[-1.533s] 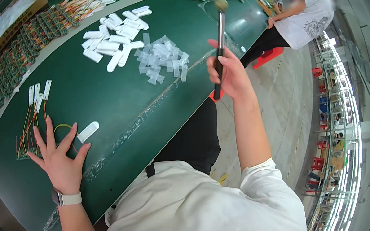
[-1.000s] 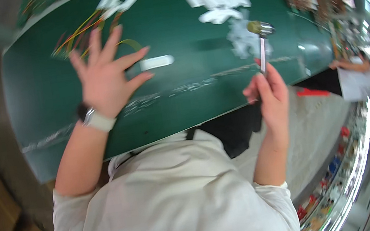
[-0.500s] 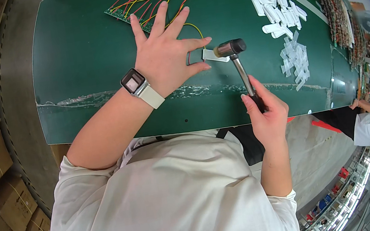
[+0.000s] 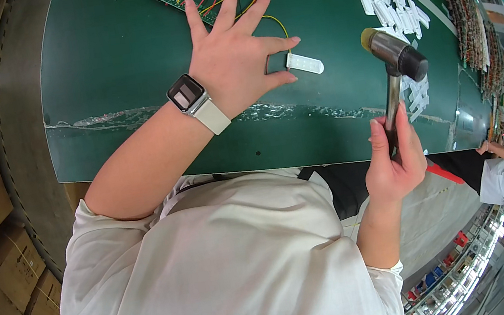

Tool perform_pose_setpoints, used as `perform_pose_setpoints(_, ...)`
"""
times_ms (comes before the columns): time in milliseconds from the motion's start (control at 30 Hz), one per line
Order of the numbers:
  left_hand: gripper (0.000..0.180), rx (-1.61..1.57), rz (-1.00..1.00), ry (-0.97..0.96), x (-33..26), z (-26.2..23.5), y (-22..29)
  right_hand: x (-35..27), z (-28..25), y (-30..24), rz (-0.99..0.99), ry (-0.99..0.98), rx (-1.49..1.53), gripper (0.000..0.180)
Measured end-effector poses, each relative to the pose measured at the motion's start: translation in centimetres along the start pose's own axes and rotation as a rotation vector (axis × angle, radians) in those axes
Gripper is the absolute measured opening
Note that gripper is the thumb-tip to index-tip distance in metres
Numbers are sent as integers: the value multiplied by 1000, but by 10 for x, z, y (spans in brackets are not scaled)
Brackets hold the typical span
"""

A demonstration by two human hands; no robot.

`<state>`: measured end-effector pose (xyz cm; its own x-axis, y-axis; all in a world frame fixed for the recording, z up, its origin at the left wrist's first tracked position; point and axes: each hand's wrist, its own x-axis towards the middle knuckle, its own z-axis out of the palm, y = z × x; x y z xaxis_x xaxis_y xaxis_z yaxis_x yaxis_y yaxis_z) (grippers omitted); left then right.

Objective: The recorder is assembling small LED modules by placing plastic covers over wired PCB boards and using a hammer to secure them.

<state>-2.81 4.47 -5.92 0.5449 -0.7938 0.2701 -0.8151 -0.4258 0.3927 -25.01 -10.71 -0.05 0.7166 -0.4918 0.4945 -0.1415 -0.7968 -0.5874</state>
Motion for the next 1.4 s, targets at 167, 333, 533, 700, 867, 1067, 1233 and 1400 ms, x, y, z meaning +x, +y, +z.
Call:
perform_pose_setpoints(167,53,34,-4,-5,1,1,-1,-21,6,10,200,-292,-185,45)
perform_pose_setpoints(333,54,33,5,-28,2,1,0,-11,-18,19,118,-4,-143,41)
perform_pose_setpoints(533,56,33,34,3,4,-4,0,-2,-80,53,432,162,-223,55)
perform_pose_setpoints(700,60,40,89,121,13,-31,-3,-11,-159,143,625,147,-564,57)
perform_pose_setpoints(867,50,167,-208,118,18,-72,-14,-9,-198,247,614,74,-722,58)
perform_pose_setpoints(1067,71,-68,-430,-62,3,-53,-8,-1,-169,289,633,36,-711,59)
perform_pose_setpoints(1233,60,-217,-546,-47,9,-34,-9,-1,-151,279,269,161,-837,48)
perform_pose_setpoints(1400,46,-341,-614,-80,13,-33,-23,25,-67,155,304,141,-361,36)
